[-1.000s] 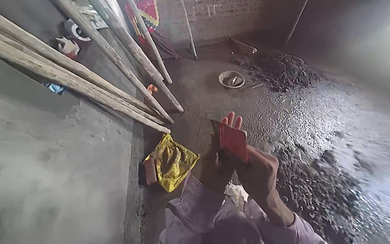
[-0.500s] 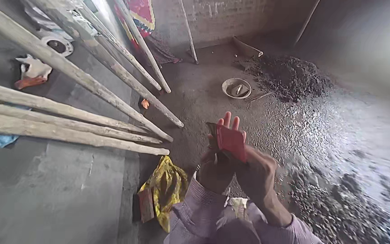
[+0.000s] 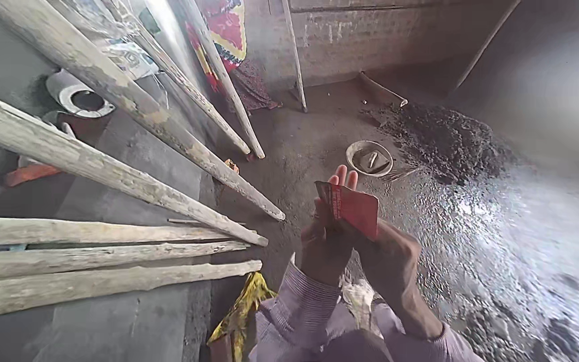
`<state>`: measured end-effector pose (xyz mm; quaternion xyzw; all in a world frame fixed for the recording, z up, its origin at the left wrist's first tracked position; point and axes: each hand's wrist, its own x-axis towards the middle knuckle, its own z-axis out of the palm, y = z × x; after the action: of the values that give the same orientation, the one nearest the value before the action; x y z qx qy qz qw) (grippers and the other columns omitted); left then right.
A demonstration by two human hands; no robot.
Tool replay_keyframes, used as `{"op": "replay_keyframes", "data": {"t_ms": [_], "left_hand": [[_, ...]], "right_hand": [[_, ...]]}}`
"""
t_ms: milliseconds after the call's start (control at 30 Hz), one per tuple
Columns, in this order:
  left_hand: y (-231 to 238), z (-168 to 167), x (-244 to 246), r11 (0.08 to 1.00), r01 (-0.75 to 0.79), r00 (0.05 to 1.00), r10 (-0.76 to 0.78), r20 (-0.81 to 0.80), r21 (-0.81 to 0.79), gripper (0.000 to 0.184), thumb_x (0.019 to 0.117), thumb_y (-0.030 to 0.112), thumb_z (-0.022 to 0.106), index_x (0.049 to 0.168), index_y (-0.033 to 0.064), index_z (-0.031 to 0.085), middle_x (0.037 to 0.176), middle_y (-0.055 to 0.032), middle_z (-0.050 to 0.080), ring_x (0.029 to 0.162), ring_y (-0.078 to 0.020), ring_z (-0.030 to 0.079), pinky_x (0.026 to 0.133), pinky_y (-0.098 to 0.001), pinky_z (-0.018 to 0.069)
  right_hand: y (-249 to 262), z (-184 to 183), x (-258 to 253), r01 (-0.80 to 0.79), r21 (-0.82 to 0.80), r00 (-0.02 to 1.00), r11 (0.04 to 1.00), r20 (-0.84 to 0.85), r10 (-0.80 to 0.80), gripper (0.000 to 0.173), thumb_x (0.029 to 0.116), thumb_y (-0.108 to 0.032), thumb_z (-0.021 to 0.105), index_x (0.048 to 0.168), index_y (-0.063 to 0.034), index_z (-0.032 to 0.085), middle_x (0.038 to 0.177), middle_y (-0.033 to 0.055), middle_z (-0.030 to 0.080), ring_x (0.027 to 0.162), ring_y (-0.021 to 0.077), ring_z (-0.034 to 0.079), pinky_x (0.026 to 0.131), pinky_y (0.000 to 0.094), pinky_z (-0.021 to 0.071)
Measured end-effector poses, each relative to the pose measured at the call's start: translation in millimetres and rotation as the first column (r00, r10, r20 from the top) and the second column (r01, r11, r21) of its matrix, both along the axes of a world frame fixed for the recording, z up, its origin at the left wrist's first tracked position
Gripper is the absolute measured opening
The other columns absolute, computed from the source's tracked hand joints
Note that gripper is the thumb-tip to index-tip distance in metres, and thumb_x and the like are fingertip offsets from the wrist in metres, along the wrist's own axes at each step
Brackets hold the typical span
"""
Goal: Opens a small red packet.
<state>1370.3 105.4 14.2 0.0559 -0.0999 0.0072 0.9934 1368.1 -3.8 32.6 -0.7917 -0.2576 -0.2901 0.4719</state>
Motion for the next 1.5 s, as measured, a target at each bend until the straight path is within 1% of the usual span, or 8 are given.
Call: {"op": "replay_keyframes", "data": {"t_ms": [167, 300, 433, 733, 1233, 1300, 1400, 1500], "left_hand": [[28.9, -5.7, 53.0, 0.999, -0.038, 0.998, 0.037, -0.053, -0.012, 0.048, 0.1059, 0.038, 0.049, 0.144, 0.0098, 0.056, 0.149, -0.0104, 0.056, 0.145, -0.0264, 0.045, 0.120, -0.0474, 0.0350], [50.6, -9.5, 99.8, 0.999, -0.045, 0.999, 0.046, -0.012, 0.010, 0.051, 0.1085, 0.037, 0.040, 0.151, 0.0102, 0.049, 0.159, -0.0075, 0.045, 0.151, -0.0250, 0.035, 0.124, -0.0472, 0.0279], [71.7, -11.3, 154.6, 0.995, -0.098, 0.995, 0.098, 0.007, 0.012, 0.058, 0.1035, 0.044, 0.048, 0.150, 0.0094, 0.049, 0.154, -0.0122, 0.050, 0.145, -0.0263, 0.044, 0.117, -0.0433, 0.0393], [109.4, 4.2, 300.7, 0.977, -0.207, 0.978, 0.206, 0.019, 0.053, 0.042, 0.1052, 0.030, 0.051, 0.138, 0.0047, 0.060, 0.147, -0.0161, 0.057, 0.141, -0.0302, 0.050, 0.117, -0.0460, 0.0402], [152.5, -30.0, 520.9, 1.000, -0.008, 0.999, 0.009, -0.048, 0.022, 0.049, 0.1057, 0.034, 0.047, 0.143, 0.0041, 0.055, 0.151, -0.0162, 0.052, 0.145, -0.0301, 0.044, 0.120, -0.0470, 0.0344], [167.5, -38.3, 555.0, 1.000, 0.004, 1.000, -0.004, 0.007, 0.020, 0.060, 0.1023, 0.042, 0.050, 0.150, 0.0060, 0.048, 0.155, -0.0156, 0.048, 0.147, -0.0288, 0.041, 0.120, -0.0461, 0.0347], [188.7, -38.6, 606.3, 0.999, -0.045, 0.998, 0.044, -0.048, -0.024, 0.070, 0.0948, 0.051, 0.060, 0.146, 0.0048, 0.050, 0.139, -0.0202, 0.059, 0.127, -0.0298, 0.060, 0.104, -0.0444, 0.0519], [212.1, -38.8, 653.9, 0.997, -0.059, 0.997, 0.056, -0.048, -0.059, 0.080, 0.0939, 0.060, 0.055, 0.152, 0.0070, 0.042, 0.144, -0.0216, 0.054, 0.132, -0.0326, 0.056, 0.110, -0.0481, 0.0456]], "right_hand": [[32.2, -4.5, 57.9, 0.000, 0.014, 1.000, 1.000, -0.028, 0.001, 0.021, 0.0913, -0.022, 0.072, 0.076, -0.0076, 0.072, 0.071, -0.0023, 0.071, 0.067, -0.0036, 0.066, 0.061, 0.0134, 0.0540], [51.3, -12.5, 104.8, -0.052, 0.034, 0.997, 0.998, -0.053, 0.054, 0.023, 0.0923, -0.022, 0.071, 0.074, -0.0080, 0.070, 0.069, -0.0022, 0.069, 0.065, -0.0029, 0.064, 0.059, 0.0140, 0.0529], [70.2, -20.0, 176.7, -0.083, 0.102, 0.994, 0.991, -0.062, 0.090, 0.023, 0.0915, -0.024, 0.072, 0.074, -0.0091, 0.071, 0.067, -0.0042, 0.069, 0.061, -0.0026, 0.064, 0.055, 0.0160, 0.0530], [112.7, -5.4, 334.0, -0.246, 0.114, 0.968, 0.962, 0.080, 0.238, 0.022, 0.0920, -0.021, 0.072, 0.076, -0.0057, 0.071, 0.069, 0.0010, 0.070, 0.063, -0.0004, 0.065, 0.058, 0.0155, 0.0535], [145.6, -42.1, 534.9, -0.106, 0.169, 0.981, 0.980, -0.144, 0.131, 0.015, 0.0895, -0.017, 0.072, 0.080, -0.0053, 0.074, 0.073, -0.0008, 0.072, 0.066, -0.0022, 0.066, 0.062, 0.0150, 0.0559], [160.7, -48.2, 568.1, -0.159, 0.275, 0.945, 0.948, -0.237, 0.227, 0.012, 0.0909, -0.015, 0.073, 0.084, -0.0051, 0.075, 0.074, -0.0010, 0.073, 0.064, 0.0004, 0.067, 0.060, 0.0186, 0.0575], [180.2, -45.3, 627.4, -0.146, 0.556, 0.778, 0.818, -0.447, 0.442, 0.011, 0.0930, -0.013, 0.073, 0.087, -0.0048, 0.074, 0.066, -0.0025, 0.067, 0.051, 0.0014, 0.056, 0.048, 0.0191, 0.0487], [195.1, -28.1, 686.2, 0.024, 0.801, 0.479, 0.599, -0.535, 0.696, 0.015, 0.0939, -0.013, 0.071, 0.082, -0.0037, 0.068, 0.054, -0.0020, 0.053, 0.043, -0.0001, 0.044, 0.041, 0.0161, 0.0369]]}}
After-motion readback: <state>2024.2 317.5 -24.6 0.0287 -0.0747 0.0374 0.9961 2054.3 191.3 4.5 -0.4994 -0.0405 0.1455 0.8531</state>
